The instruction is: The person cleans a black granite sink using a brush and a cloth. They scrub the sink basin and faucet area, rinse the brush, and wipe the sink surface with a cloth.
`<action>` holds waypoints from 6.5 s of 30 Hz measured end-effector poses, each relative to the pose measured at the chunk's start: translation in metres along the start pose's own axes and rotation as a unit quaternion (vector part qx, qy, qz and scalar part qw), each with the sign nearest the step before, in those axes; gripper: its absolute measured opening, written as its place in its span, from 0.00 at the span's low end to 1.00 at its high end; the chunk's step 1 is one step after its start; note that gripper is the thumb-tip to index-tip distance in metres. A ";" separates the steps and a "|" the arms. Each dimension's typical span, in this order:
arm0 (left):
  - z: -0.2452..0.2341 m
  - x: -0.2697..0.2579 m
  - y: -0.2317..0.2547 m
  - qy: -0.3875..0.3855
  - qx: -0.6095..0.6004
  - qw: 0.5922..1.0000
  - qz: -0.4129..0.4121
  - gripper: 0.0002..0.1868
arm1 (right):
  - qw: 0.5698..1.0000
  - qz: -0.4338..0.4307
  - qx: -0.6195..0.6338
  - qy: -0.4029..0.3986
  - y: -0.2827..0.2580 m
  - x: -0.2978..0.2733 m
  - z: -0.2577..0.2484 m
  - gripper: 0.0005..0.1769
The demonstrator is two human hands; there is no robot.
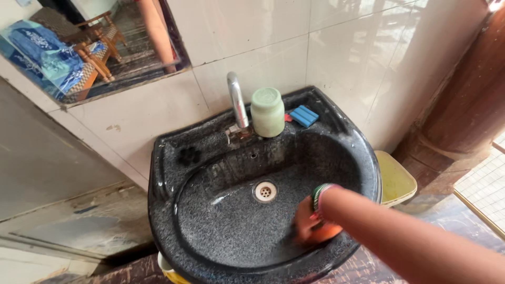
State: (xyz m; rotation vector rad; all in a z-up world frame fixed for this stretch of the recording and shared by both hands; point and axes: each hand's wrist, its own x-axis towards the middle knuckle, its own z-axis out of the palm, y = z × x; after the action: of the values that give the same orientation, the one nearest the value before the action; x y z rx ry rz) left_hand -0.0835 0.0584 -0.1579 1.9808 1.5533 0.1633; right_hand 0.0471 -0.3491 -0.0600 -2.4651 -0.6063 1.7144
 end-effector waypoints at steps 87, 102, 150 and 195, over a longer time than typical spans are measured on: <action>-0.049 -0.168 0.417 0.142 -0.231 0.632 0.726 0.14 | 0.726 0.187 0.267 0.605 0.048 -0.133 -0.112 0.45; 0.032 -0.263 0.431 -0.192 0.302 0.809 0.466 0.60 | 0.781 0.075 0.255 0.566 0.074 -0.136 -0.150 0.46; -0.036 -0.080 0.319 0.023 0.093 0.890 0.446 0.58 | 0.835 0.037 0.214 0.506 -0.021 -0.061 -0.127 0.45; -0.014 -0.190 0.429 -0.004 0.064 0.762 0.645 0.29 | 0.866 0.115 0.107 0.474 -0.046 -0.023 -0.164 0.41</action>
State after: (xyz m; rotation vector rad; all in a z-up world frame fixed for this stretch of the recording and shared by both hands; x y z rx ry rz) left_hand 0.2127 -0.1647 0.1304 2.7843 -0.0939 0.5837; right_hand 0.1782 -0.2896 0.0343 -2.8177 -0.0021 0.3701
